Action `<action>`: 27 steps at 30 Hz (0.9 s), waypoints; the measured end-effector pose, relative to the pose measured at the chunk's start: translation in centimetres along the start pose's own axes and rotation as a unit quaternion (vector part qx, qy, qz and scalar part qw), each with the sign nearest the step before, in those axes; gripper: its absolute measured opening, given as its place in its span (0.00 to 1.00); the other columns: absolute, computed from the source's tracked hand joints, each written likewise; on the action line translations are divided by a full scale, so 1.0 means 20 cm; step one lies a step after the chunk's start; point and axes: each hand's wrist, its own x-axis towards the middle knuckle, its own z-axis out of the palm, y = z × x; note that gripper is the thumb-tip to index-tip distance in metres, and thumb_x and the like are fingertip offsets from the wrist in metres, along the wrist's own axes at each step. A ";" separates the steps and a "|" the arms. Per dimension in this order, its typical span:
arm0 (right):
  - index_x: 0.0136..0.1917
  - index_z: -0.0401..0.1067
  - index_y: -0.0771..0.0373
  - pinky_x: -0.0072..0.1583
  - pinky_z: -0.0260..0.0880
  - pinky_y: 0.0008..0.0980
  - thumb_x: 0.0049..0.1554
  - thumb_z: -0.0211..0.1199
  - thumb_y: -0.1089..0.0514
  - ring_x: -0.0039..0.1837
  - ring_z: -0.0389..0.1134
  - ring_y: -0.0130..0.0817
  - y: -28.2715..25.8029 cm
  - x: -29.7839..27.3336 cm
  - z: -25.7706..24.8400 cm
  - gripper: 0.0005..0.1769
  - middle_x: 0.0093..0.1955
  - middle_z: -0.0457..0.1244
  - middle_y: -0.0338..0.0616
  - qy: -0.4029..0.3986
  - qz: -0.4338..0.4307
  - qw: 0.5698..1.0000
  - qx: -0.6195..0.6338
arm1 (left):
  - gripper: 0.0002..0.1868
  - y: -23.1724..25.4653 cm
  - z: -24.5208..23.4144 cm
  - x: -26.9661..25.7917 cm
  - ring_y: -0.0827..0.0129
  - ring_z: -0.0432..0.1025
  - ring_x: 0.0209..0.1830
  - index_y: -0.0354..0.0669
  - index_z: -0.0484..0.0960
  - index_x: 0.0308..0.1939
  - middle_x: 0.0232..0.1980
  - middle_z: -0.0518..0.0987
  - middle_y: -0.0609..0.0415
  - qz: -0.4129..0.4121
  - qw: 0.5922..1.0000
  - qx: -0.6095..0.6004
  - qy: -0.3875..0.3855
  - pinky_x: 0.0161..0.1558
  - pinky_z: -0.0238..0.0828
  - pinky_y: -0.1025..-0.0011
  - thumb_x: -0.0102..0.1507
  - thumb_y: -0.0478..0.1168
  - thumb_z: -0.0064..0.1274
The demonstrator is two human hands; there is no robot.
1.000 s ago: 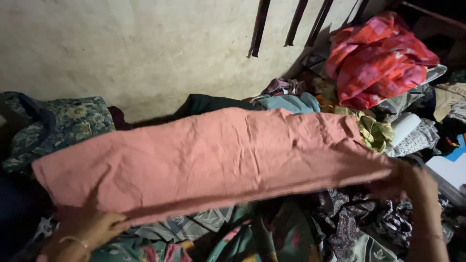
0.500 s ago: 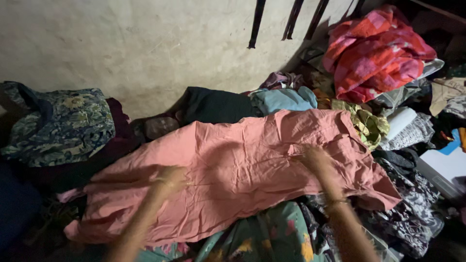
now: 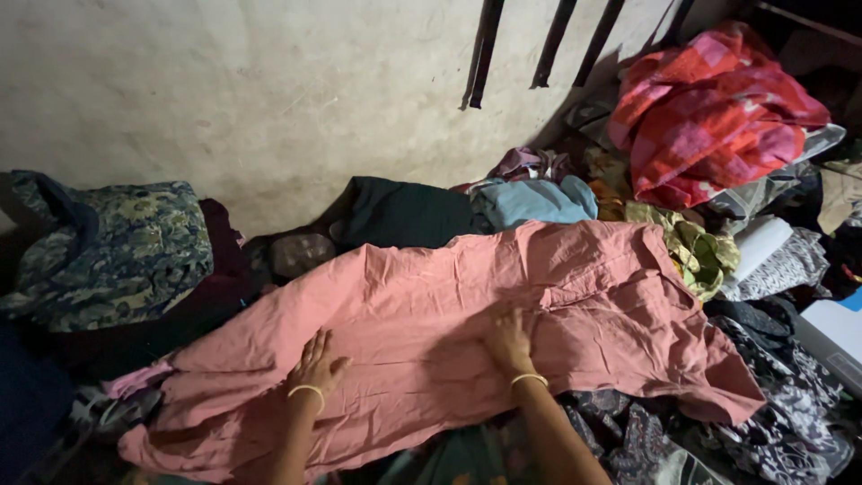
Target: The person folds several garments by hand on the floor, including a maroon shirt, a patterned shirt, and a pink shirt. The person smooths and aligns each item before folding it into a compact stack.
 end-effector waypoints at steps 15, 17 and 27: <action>0.55 0.79 0.52 0.56 0.72 0.47 0.54 0.62 0.49 0.55 0.72 0.50 -0.12 0.11 0.06 0.16 0.50 0.71 0.49 0.003 0.053 0.941 0.334 | 0.38 0.03 0.02 -0.02 0.62 0.47 0.81 0.46 0.54 0.78 0.82 0.52 0.54 0.013 0.996 -0.015 0.091 0.74 0.47 0.64 0.68 0.60 0.37; 0.48 0.80 0.58 0.51 0.71 0.48 0.52 0.69 0.45 0.50 0.72 0.52 -0.06 0.14 0.04 0.17 0.45 0.71 0.51 0.003 0.035 0.935 0.352 | 0.38 0.05 0.01 -0.03 0.62 0.48 0.81 0.47 0.54 0.78 0.82 0.52 0.54 0.008 0.996 -0.009 0.084 0.74 0.47 0.64 0.68 0.60 0.37; 0.46 0.78 0.60 0.49 0.72 0.50 0.48 0.70 0.47 0.48 0.72 0.54 -0.29 0.14 0.10 0.17 0.44 0.70 0.54 -0.011 -0.023 0.929 0.370 | 0.38 0.03 0.06 0.00 0.63 0.48 0.81 0.49 0.55 0.78 0.82 0.53 0.56 -0.001 0.996 0.018 0.092 0.75 0.48 0.64 0.68 0.61 0.36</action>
